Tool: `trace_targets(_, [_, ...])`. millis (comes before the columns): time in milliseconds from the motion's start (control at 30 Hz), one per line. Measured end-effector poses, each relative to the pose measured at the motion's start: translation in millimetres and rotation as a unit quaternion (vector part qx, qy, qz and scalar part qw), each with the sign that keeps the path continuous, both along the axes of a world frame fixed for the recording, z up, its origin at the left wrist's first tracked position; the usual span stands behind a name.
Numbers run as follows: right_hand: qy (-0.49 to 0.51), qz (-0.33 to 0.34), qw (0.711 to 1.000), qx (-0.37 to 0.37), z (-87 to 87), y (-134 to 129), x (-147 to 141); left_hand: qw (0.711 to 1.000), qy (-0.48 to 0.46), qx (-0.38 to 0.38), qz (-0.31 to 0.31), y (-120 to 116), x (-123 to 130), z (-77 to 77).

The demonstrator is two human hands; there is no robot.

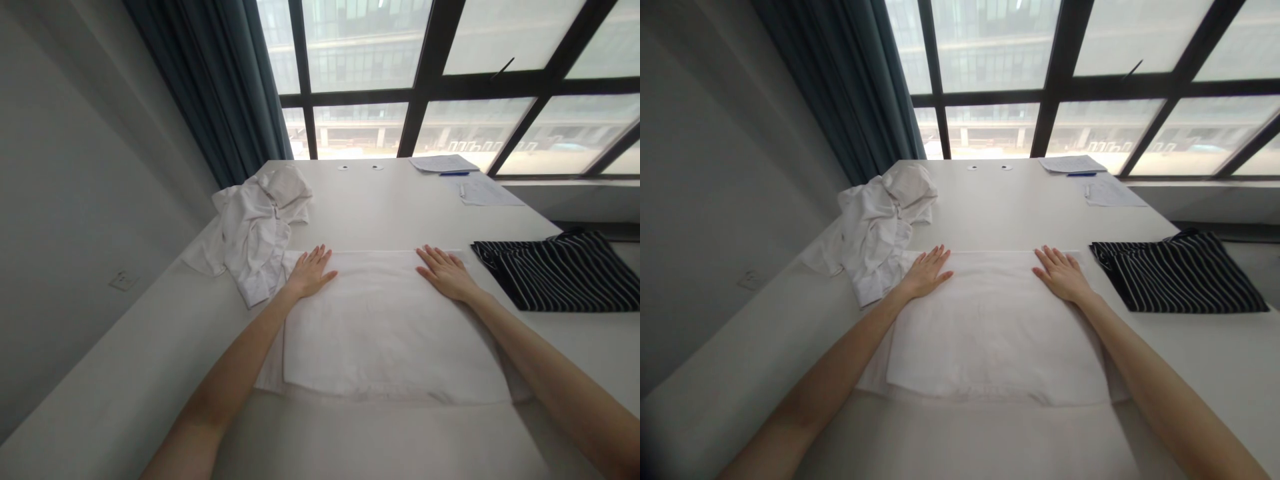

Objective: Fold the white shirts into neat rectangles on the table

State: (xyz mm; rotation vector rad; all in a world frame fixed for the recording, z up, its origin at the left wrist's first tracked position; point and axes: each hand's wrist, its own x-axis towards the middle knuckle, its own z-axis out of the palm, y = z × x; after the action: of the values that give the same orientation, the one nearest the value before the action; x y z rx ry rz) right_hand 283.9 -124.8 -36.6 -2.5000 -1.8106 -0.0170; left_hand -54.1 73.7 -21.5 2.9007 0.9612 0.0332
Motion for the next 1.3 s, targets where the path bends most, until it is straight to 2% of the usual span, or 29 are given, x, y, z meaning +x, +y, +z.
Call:
trace_targets(133, [-0.012,-0.013,1.000,0.007,-4.0,-12.1,16.5,1.000,-0.011,0.006,0.016,2.2,-4.0,-1.4])
trace_targets(267, [-0.013,-0.068,0.998,0.011,-6.3,-21.3,25.0,0.999,-0.011,0.018,0.036,3.1,-6.6,-3.1])
trace_targets(500, [-0.010,-0.100,0.994,0.039,-10.2,-23.0,33.7,0.988,-0.063,0.065,0.124,14.0,-12.7,-8.2])
trace_targets(667, [0.000,-0.079,0.992,0.101,-8.6,-9.3,47.1,0.969,-0.135,0.083,0.190,30.7,-28.9,-8.9])
trace_targets(767, [0.002,-0.092,0.986,0.139,-5.7,-2.2,54.7,0.950,-0.171,0.107,0.237,36.6,-36.5,-8.3])
trace_targets(967, [0.033,-0.095,0.964,0.246,-6.4,-1.9,60.0,0.939,-0.191,0.101,0.268,39.8,-39.2,-8.1])
trace_targets(1133, [0.108,-0.107,0.942,0.300,2.0,-8.5,51.2,0.921,-0.296,0.035,0.250,45.7,-39.7,-9.1])
trace_targets(1200, [0.143,-0.142,0.933,0.300,6.9,-11.8,47.5,0.895,-0.373,-0.022,0.243,49.5,-40.7,-8.9])
trace_targets(1300, [0.178,-0.176,0.912,0.325,10.6,-16.0,46.4,0.836,-0.483,-0.125,0.227,54.3,-42.2,-7.4])
